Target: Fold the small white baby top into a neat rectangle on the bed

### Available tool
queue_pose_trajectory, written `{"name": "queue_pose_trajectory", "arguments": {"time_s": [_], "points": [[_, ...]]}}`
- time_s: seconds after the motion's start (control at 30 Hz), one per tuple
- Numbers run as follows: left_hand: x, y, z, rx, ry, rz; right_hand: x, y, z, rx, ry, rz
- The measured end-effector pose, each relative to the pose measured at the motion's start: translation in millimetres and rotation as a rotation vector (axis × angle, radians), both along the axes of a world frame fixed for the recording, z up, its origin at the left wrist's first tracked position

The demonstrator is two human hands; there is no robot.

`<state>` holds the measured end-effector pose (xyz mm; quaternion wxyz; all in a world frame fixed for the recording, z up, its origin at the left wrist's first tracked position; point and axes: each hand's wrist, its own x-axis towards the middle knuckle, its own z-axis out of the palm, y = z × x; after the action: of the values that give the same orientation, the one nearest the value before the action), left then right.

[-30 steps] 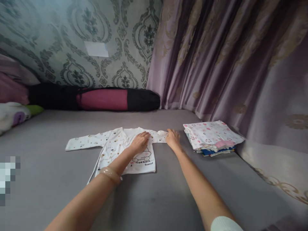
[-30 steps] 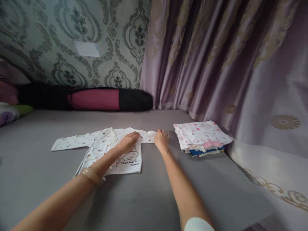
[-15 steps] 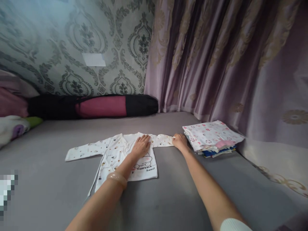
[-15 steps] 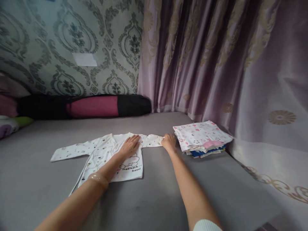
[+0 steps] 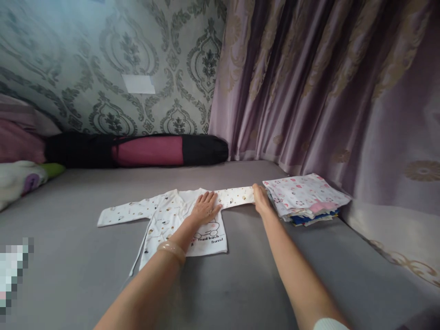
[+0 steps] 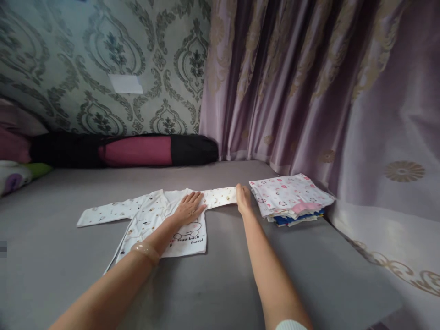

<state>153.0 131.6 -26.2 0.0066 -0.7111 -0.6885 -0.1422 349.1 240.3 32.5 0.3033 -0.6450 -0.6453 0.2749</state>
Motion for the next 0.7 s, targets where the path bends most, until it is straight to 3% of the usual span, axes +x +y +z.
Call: {"name": "queue_pose_trajectory", "arguments": {"time_s": [0.17, 0.3, 0.5, 0.7], "points": [[0, 3, 2.4, -0.067, -0.007, -0.003, -17, -5, 14, -0.162, 0.420, -0.012], [0, 5, 9.8, -0.131, -0.035, -0.020, -41, -16, 23, -0.230, 0.626, 0.033], [-10, -8, 24.8, -0.174, -0.078, 0.012, -78, -36, 29, -0.273, 0.758, 0.075], [-47, -52, 24.8, -0.140, -0.052, 0.080, -105, -48, 26, -0.315, 0.769, 0.090]]}}
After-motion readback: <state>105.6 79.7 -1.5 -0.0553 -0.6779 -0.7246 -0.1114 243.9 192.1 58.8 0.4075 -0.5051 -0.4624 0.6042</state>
